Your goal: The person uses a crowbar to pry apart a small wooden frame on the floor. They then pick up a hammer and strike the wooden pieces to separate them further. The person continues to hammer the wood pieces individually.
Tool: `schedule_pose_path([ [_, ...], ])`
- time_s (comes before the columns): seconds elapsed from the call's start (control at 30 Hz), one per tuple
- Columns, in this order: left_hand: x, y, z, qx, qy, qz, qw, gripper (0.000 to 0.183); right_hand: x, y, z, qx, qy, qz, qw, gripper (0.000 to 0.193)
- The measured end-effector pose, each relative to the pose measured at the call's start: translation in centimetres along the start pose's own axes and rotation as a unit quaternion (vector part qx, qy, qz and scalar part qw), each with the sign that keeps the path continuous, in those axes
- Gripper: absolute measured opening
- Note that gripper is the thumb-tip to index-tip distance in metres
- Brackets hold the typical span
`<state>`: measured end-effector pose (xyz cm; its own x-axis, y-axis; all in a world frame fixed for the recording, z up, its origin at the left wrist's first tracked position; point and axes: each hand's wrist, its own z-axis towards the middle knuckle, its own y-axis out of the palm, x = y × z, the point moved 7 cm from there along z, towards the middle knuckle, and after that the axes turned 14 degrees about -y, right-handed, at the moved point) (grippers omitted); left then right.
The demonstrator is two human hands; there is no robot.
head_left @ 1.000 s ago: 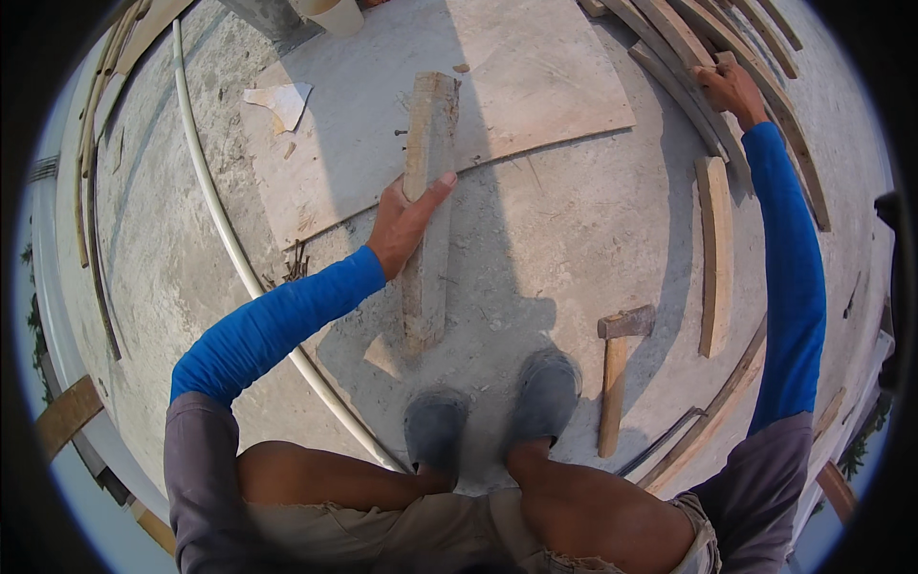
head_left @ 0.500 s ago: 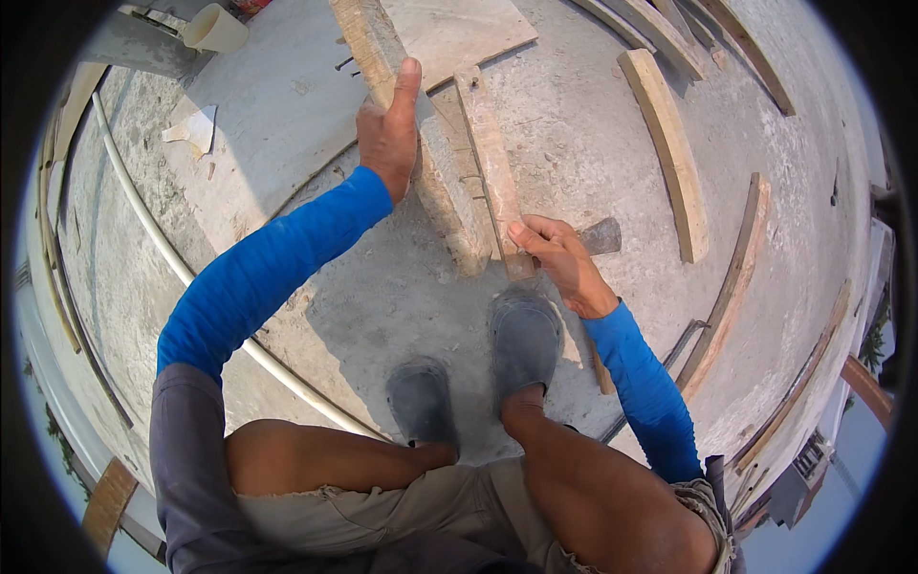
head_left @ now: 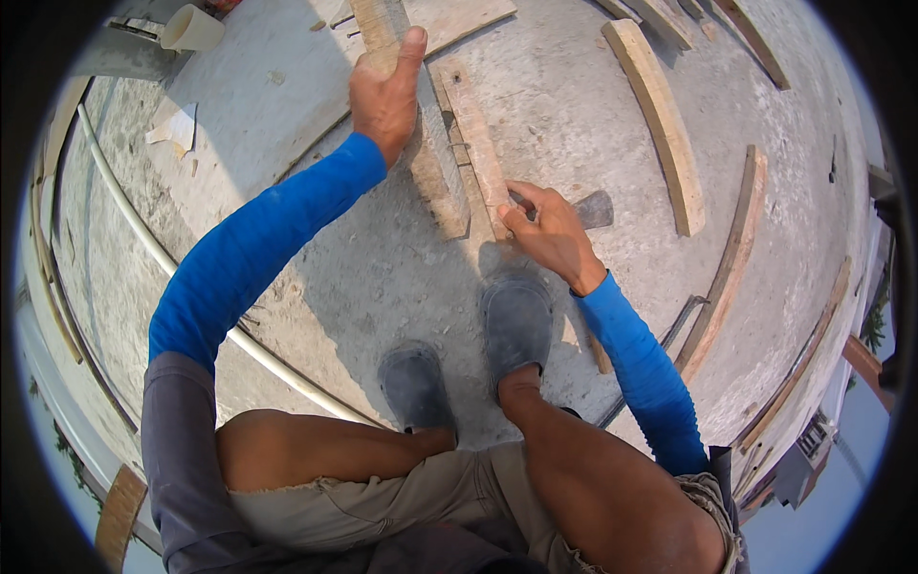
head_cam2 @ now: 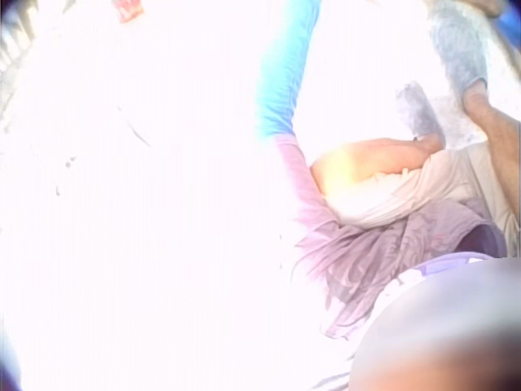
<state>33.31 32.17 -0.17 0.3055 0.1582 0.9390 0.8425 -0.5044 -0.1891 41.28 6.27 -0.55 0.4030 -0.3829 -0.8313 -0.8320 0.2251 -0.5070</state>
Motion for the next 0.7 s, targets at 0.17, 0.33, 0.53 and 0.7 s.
schedule_pose_path([
  [0.17, -0.1, 0.5, 0.5, 0.004, -0.008, 0.021, 1.0, 0.078, 1.2, 0.2, 0.3, -0.044, 0.034, -0.011, 0.998, 0.046],
  [0.33, -0.3, 0.9, 0.3, 0.021, -0.033, -0.011, 0.999, 0.075, 1.4, 0.5, 0.0, -0.005, 0.011, -0.007, 1.0, 0.045],
  [0.53, -1.1, 1.4, 1.3, 0.005, -0.002, 0.044, 0.999, 0.071, 1.7, -0.4, -0.9, 0.06, 0.0, 0.009, 0.998, 0.045],
  [0.7, -1.9, 1.2, 1.7, 0.018, 0.005, 0.06, 0.998, 0.07, 3.7, -4.5, -8.1, 0.156, 0.078, -0.096, 0.98, 0.039],
])
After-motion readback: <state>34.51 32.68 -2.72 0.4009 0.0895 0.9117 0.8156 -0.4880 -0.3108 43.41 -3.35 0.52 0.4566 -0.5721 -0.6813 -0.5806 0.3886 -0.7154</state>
